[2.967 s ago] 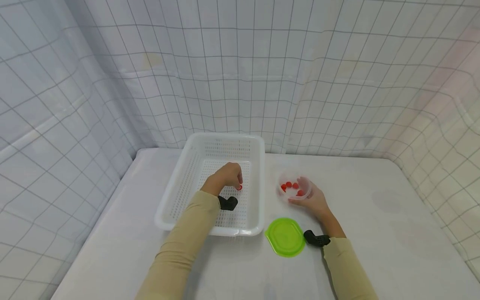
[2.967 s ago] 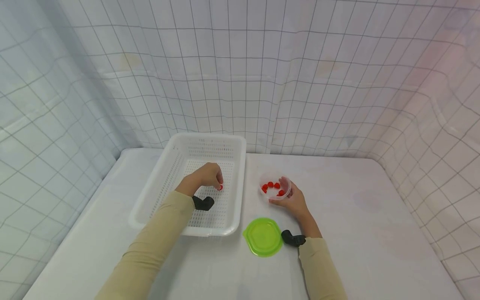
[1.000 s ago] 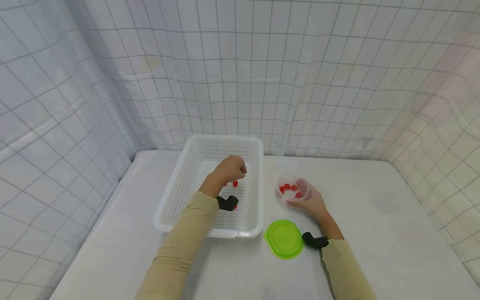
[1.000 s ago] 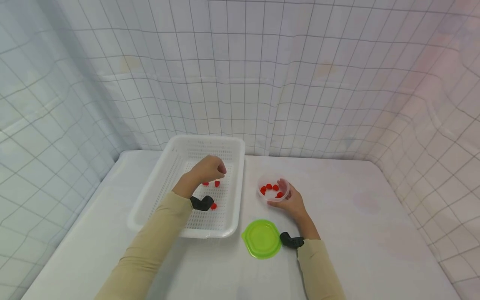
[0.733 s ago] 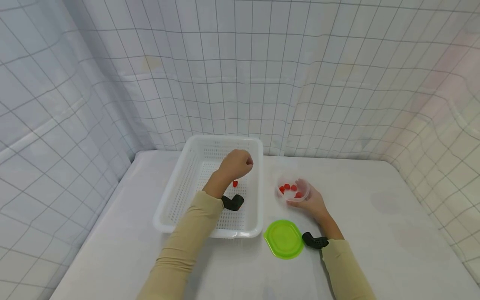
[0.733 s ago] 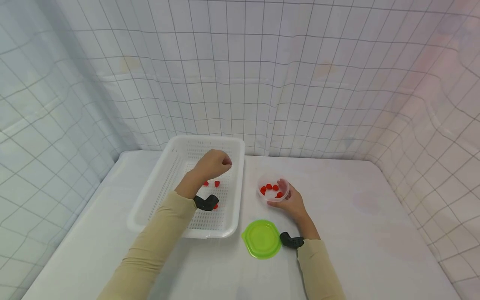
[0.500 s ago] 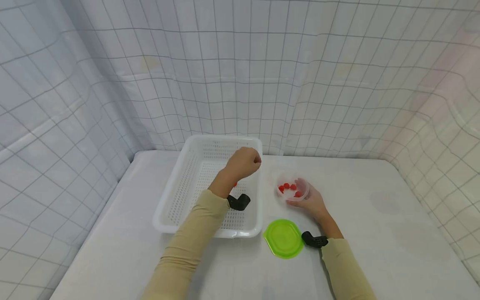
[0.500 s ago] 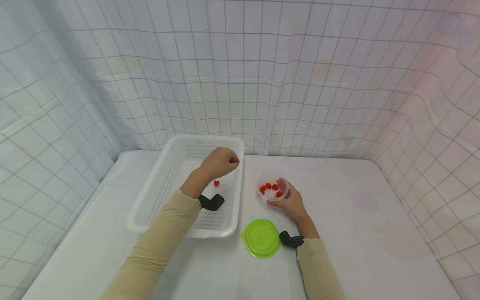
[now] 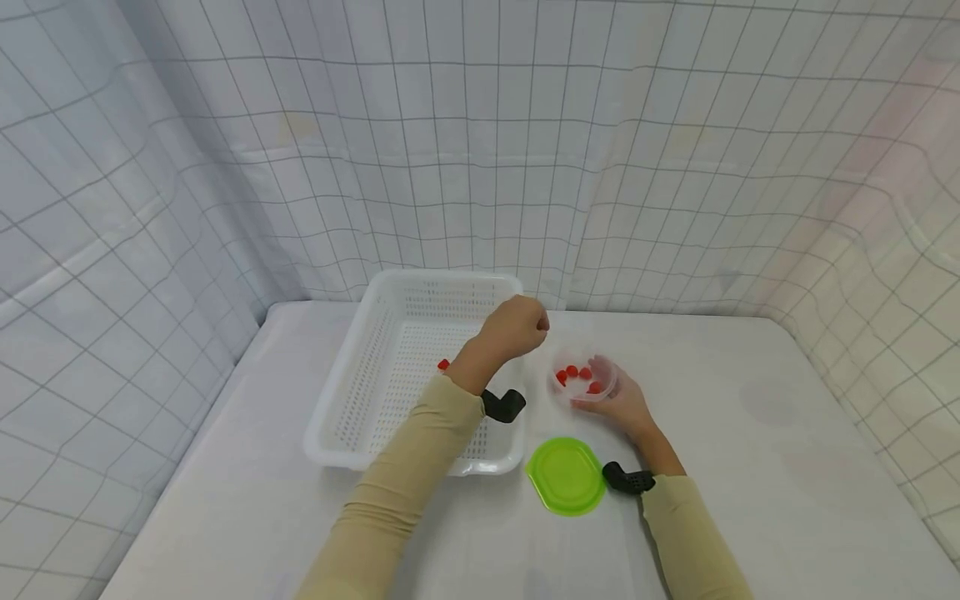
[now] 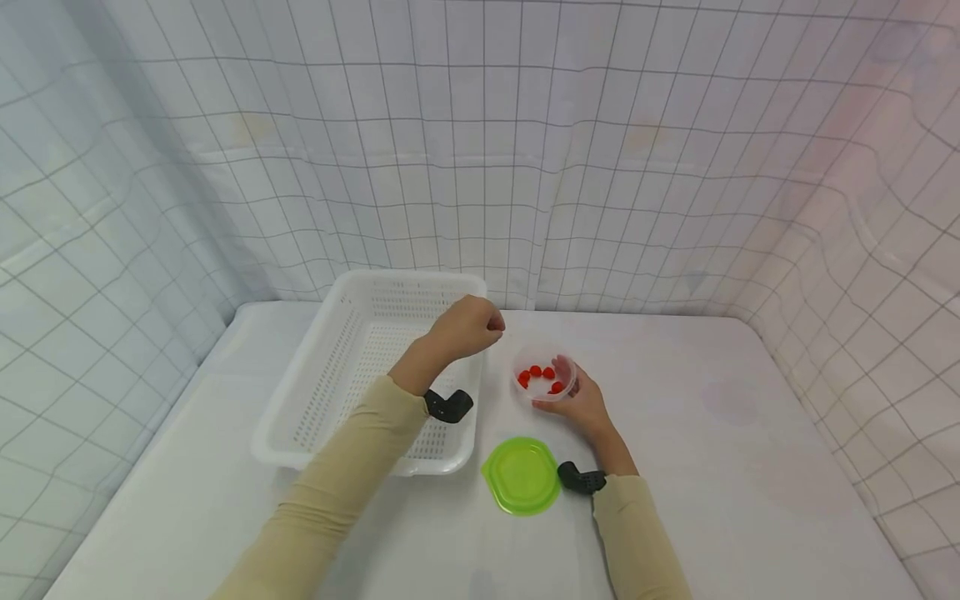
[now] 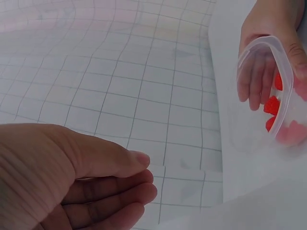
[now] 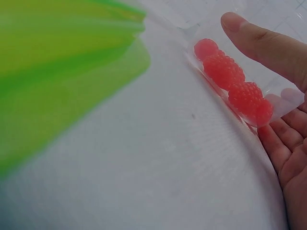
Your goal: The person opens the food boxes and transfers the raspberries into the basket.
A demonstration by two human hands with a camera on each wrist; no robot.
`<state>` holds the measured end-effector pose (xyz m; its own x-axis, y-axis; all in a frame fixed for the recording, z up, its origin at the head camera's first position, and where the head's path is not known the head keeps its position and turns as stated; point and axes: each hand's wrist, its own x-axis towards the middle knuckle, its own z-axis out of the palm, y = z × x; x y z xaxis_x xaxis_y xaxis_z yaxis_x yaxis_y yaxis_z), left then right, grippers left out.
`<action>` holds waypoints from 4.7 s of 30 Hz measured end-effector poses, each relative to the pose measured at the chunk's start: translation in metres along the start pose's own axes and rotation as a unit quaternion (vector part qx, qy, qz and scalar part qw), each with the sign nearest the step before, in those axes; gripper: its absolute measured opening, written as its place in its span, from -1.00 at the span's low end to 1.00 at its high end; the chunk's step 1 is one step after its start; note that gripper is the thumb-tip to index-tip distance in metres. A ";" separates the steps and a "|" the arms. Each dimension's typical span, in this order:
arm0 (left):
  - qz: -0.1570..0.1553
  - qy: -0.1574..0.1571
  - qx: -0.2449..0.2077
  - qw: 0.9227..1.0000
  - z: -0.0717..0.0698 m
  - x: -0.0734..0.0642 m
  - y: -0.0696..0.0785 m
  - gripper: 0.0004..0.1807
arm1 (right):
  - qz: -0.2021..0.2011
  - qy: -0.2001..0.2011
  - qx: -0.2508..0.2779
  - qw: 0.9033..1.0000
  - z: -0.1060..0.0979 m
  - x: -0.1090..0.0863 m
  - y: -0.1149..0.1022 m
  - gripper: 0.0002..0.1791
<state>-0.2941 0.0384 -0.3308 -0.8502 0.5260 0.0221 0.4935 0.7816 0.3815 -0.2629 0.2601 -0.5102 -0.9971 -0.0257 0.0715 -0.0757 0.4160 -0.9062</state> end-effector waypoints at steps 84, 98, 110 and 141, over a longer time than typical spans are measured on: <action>0.021 -0.067 0.123 0.990 0.081 0.047 0.050 -0.90 | -0.051 -0.013 -0.001 0.999 -0.008 -0.012 -0.028 -0.13; -0.005 -0.092 0.118 0.989 0.090 0.049 0.053 -0.72 | -0.060 -0.004 0.000 0.998 -0.004 0.001 0.004 -0.10; -0.013 -0.087 0.102 0.991 0.098 0.051 0.053 -0.80 | -0.066 -0.008 0.011 0.998 -0.003 -0.001 0.003 -0.15; 0.028 -0.109 0.078 0.991 0.111 0.052 0.061 -0.80 | -0.047 0.000 0.002 0.999 -0.005 -0.004 0.000 -0.21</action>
<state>-0.2879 0.1508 -0.4088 -0.7691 0.6168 -0.1676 0.5759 0.7825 0.2369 -0.2586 0.2643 -0.5083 -0.9854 -0.0649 0.1571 -0.1699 0.4074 -0.8973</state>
